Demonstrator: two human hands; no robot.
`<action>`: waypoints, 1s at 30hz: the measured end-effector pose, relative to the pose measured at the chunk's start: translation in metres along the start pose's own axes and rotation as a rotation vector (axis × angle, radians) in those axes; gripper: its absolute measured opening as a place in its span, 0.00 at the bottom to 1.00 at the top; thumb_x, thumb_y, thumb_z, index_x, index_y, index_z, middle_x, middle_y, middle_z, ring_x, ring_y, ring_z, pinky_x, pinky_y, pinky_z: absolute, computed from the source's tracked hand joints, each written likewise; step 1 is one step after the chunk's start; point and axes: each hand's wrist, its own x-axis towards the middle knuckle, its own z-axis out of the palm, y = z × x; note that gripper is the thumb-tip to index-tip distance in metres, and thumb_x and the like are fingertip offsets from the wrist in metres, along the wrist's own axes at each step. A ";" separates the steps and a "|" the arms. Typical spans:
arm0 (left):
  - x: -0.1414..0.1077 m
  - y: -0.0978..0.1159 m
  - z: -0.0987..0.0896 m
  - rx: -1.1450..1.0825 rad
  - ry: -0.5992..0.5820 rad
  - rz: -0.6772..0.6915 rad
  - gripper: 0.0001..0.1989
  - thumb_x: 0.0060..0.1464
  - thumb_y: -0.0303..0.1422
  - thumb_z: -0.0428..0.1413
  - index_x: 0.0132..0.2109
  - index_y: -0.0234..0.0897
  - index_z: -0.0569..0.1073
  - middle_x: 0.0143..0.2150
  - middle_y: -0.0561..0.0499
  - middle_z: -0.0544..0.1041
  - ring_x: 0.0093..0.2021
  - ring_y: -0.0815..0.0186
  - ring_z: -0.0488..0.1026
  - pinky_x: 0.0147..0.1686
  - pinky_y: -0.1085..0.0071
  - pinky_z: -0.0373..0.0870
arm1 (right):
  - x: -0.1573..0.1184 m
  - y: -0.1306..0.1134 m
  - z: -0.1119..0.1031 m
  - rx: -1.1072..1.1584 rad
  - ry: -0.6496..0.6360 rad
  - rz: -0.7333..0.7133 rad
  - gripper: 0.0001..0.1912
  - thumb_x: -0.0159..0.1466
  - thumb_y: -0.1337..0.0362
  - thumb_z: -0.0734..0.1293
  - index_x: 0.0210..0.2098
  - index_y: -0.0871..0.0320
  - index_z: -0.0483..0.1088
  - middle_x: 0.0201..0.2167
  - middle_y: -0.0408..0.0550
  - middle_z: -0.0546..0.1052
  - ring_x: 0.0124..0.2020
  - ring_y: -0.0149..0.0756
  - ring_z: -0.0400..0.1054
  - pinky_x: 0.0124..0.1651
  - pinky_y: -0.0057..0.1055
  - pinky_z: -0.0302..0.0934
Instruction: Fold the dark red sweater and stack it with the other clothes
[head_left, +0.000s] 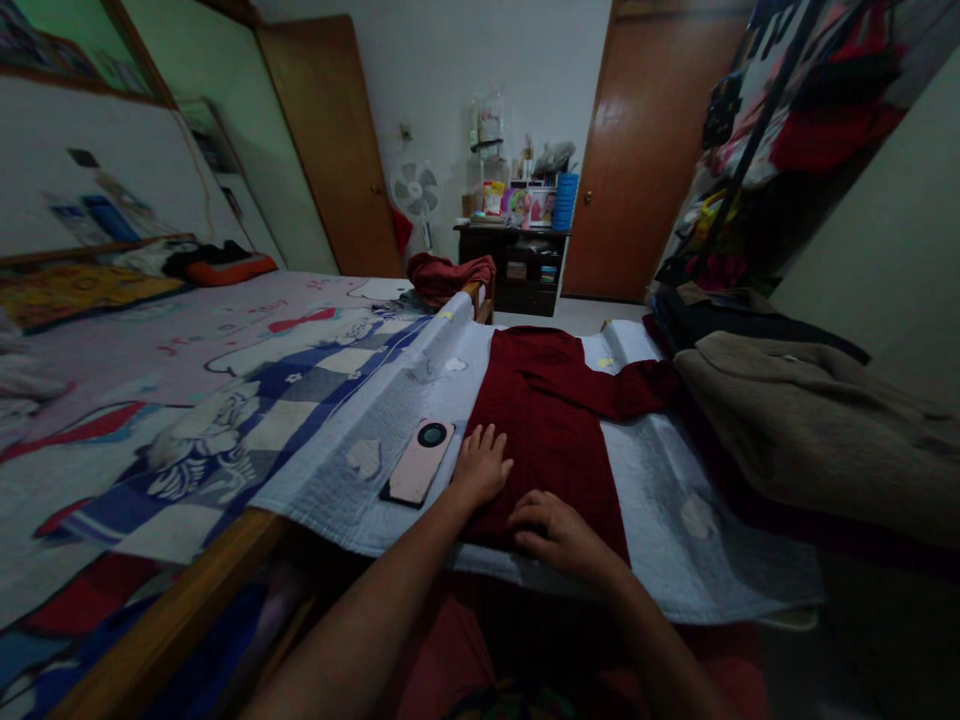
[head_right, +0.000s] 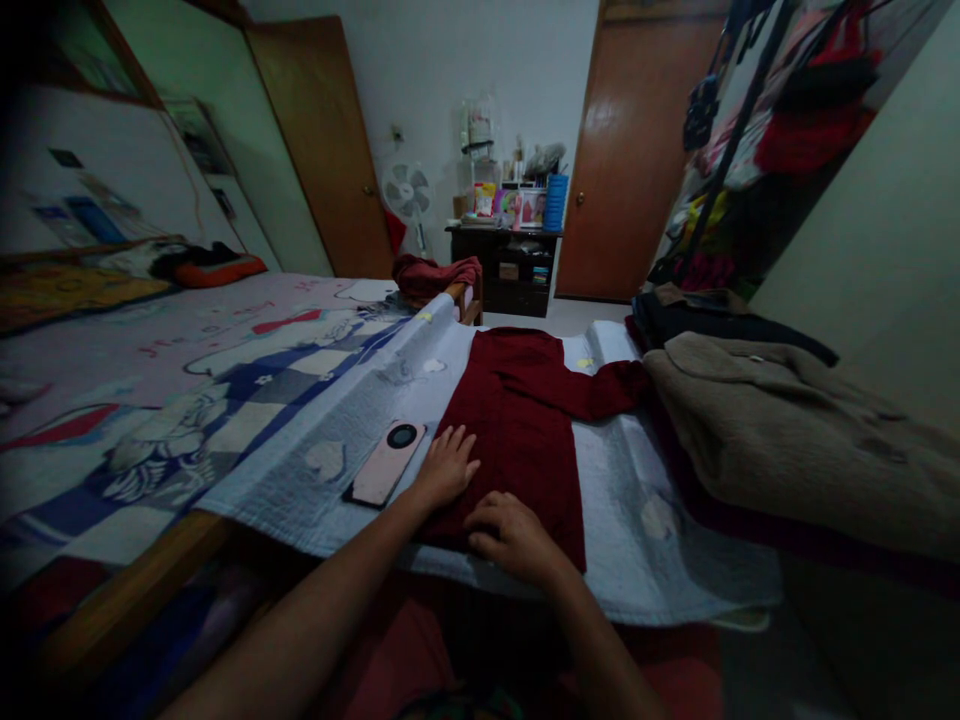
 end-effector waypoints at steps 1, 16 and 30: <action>0.004 0.001 -0.003 -0.006 -0.002 -0.001 0.23 0.61 0.37 0.50 0.61 0.36 0.65 0.66 0.38 0.62 0.67 0.48 0.55 0.62 0.49 0.54 | 0.000 0.000 -0.005 0.067 -0.010 0.002 0.10 0.62 0.66 0.65 0.42 0.53 0.75 0.41 0.45 0.76 0.44 0.35 0.68 0.49 0.31 0.61; 0.030 0.039 0.019 -0.036 0.066 0.082 0.25 0.65 0.39 0.41 0.64 0.33 0.61 0.68 0.41 0.58 0.69 0.56 0.51 0.65 0.56 0.50 | 0.019 0.075 -0.012 -0.581 0.330 0.313 0.25 0.66 0.60 0.62 0.61 0.59 0.62 0.65 0.59 0.59 0.68 0.50 0.46 0.65 0.52 0.46; 0.030 0.039 0.027 0.018 0.123 0.063 0.25 0.64 0.40 0.43 0.64 0.36 0.61 0.69 0.44 0.58 0.68 0.57 0.53 0.65 0.57 0.52 | 0.066 0.078 -0.073 -0.543 0.282 0.315 0.16 0.64 0.68 0.60 0.50 0.61 0.71 0.52 0.55 0.74 0.55 0.41 0.66 0.59 0.35 0.56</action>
